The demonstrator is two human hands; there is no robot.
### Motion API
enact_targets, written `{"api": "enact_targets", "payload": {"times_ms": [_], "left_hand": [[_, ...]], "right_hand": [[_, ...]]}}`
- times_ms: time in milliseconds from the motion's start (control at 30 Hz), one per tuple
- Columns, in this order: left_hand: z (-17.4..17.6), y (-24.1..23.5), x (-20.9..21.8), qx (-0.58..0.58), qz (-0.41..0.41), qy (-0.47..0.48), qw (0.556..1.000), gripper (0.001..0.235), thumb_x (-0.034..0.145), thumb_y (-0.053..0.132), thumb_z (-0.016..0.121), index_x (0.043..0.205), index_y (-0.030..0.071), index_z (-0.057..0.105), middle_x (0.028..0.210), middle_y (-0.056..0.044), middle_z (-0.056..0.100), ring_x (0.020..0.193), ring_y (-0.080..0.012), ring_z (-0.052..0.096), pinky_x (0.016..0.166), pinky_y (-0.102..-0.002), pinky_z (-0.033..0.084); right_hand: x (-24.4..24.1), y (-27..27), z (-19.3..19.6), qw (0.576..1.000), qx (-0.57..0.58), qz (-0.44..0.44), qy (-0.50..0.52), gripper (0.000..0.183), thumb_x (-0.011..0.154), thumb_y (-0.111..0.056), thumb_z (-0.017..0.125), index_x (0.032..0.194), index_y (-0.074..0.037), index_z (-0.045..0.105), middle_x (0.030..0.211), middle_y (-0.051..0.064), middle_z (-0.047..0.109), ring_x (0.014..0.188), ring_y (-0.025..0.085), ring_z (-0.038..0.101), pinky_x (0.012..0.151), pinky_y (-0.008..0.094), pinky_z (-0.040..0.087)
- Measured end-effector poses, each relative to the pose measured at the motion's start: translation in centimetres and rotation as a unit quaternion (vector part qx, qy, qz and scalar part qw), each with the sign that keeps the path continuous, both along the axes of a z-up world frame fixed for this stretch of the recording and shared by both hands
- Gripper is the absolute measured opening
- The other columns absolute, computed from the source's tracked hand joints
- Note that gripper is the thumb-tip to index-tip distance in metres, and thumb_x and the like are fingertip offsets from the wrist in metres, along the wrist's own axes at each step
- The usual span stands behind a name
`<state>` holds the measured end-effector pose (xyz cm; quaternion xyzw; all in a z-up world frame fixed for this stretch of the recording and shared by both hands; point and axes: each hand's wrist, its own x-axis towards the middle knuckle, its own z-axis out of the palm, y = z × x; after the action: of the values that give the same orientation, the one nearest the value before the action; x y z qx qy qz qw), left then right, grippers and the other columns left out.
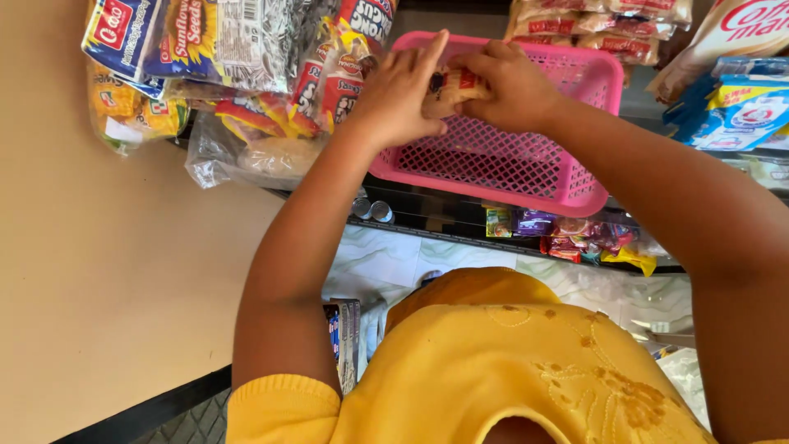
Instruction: Organizing and stocking small packets of coffee, sugar, and snacks on store shelves.
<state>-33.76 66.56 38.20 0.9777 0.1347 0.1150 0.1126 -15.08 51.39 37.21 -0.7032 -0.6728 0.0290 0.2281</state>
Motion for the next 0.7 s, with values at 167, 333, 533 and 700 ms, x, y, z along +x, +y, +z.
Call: {"api": "enact_targets", "payload": {"times_ms": [167, 333, 533, 700], "left_hand": [[0.0, 2.9, 2.1, -0.111, -0.120, 0.033, 0.986, 0.133, 0.060, 0.045, 0.097, 0.160, 0.009, 0.018, 0.146, -0.026, 0.050, 0.137, -0.0433, 0.046, 0.113, -0.049, 0.040], [2.9, 2.4, 2.9, -0.131, -0.184, 0.121, 0.967, 0.107, 0.065, 0.037, 0.088, 0.154, 0.007, 0.037, 0.148, -0.019, 0.056, 0.139, -0.0359, 0.054, 0.114, -0.045, 0.047], [0.2, 2.1, 6.3, 0.068, -0.202, 0.187, 0.959, 0.102, 0.055, 0.028, 0.094, 0.142, 0.005, 0.046, 0.146, -0.018, 0.050, 0.137, -0.0373, 0.044, 0.107, -0.055, 0.039], [-5.7, 4.4, 8.5, 0.108, -0.224, 0.136, 0.959, 0.055, 0.088, 0.020, 0.065, 0.141, 0.009, 0.055, 0.143, -0.012, 0.056, 0.133, -0.0325, 0.051, 0.103, -0.057, 0.039]], "right_hand": [[0.7, -1.4, 2.0, 0.990, 0.024, 0.106, 0.087, 0.071, 0.081, -0.023, 0.086, 0.145, -0.010, 0.059, 0.125, 0.019, 0.061, 0.117, 0.040, 0.060, 0.100, 0.049, 0.050], [0.0, -3.1, 3.8, 0.989, 0.031, 0.117, 0.080, 0.080, 0.077, -0.025, 0.086, 0.147, -0.008, 0.054, 0.129, 0.021, 0.060, 0.119, 0.040, 0.060, 0.099, 0.047, 0.051], [-3.3, -2.5, 3.1, 0.982, -0.153, -0.050, -0.103, 0.096, 0.069, -0.046, 0.085, 0.150, -0.013, 0.046, 0.123, 0.021, 0.063, 0.116, 0.042, 0.060, 0.097, 0.051, 0.050], [-5.3, -0.9, 2.0, 0.953, -0.248, -0.164, -0.057, 0.093, 0.072, -0.067, 0.078, 0.135, -0.006, 0.046, 0.113, 0.024, 0.069, 0.107, 0.043, 0.068, 0.091, 0.053, 0.056]]}}
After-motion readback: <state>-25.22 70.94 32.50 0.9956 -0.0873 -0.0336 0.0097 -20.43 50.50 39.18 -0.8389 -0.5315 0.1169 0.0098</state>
